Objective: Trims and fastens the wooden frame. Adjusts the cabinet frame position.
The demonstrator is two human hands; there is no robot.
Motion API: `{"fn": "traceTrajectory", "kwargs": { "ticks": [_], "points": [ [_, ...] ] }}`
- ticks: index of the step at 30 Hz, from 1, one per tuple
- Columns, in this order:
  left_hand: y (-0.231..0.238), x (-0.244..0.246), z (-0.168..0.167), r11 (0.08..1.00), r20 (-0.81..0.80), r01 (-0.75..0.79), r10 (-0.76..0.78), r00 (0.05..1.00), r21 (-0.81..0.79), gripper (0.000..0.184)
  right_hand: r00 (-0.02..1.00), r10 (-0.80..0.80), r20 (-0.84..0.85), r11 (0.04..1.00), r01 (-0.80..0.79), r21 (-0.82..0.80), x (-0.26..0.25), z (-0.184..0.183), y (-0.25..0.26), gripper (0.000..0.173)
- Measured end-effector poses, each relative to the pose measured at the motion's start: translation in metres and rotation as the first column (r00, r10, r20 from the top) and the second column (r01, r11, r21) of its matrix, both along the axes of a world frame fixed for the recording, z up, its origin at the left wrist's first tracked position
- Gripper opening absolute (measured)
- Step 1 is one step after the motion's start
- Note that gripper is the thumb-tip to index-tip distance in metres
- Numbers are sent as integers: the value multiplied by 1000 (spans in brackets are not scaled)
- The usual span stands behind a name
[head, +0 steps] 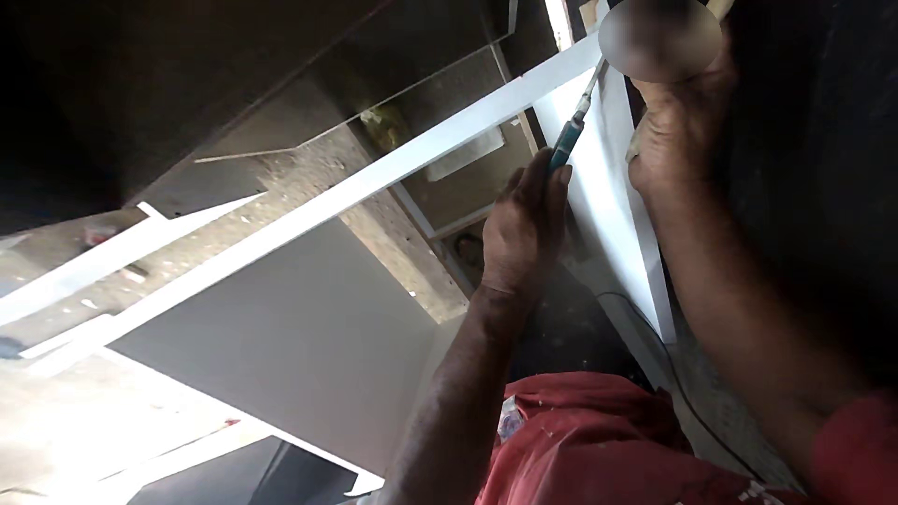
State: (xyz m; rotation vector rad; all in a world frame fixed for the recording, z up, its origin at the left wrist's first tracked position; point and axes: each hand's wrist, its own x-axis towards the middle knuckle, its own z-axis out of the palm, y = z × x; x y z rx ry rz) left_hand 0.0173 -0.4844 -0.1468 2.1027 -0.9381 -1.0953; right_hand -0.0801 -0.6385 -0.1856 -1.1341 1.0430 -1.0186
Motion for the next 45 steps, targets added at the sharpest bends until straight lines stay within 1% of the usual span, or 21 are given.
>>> {"fn": "traceTrajectory", "kwargs": {
  "ticks": [3,5,9,14,17,19,22,26,28,31,34,37,41,43,45],
  "points": [
    [-1,3,-1,1000,7,2,-2,1000,-13,41,1000,18,-24,1000,-18,-12,-1,-1,-1,23],
    [-1,3,-4,1000,19,4,-3,1000,-23,41,1000,25,-20,999,-25,-26,-1,-2,-1,22],
    [-1,1,-5,1000,26,-14,13,1000,20,41,999,44,11,999,-44,-16,0,3,1,20],
    [4,-1,-3,999,26,18,-19,999,27,43,996,48,77,999,-48,-12,0,3,2,20],
    [4,-2,-5,999,25,-16,14,1000,45,42,999,21,34,999,-22,28,1,7,3,23],
    [3,-4,-3,997,25,-33,31,999,68,42,1000,-10,-2,996,10,88,1,11,4,28],
    [0,-6,-3,999,66,-30,28,997,25,47,996,-11,-91,981,28,190,0,19,7,27],
    [-1,-7,-3,999,71,-33,35,997,-21,52,984,-49,-172,965,91,245,2,21,6,24],
    [-1,-8,-2,999,58,-43,43,997,-7,51,983,-81,-167,961,121,248,4,19,7,21],
    [-2,-9,1,999,37,-47,46,998,25,53,982,-118,-146,949,155,275,5,19,8,26],
    [-2,-10,1,998,15,-63,63,998,25,52,976,-138,-167,951,178,255,8,20,8,24],
    [2,-7,-1,999,14,-42,41,999,4,54,979,-147,-144,957,177,228,10,20,11,24],
    [5,-11,0,999,37,-40,40,999,3,51,982,-108,-156,960,143,239,8,25,14,23],
    [-1,-13,-6,998,46,-55,55,997,9,52,986,-99,-136,969,127,211,8,20,9,23],
    [3,-16,-1,998,47,-57,56,997,25,53,986,-99,-136,969,126,213,6,21,14,23]
  ]
}}
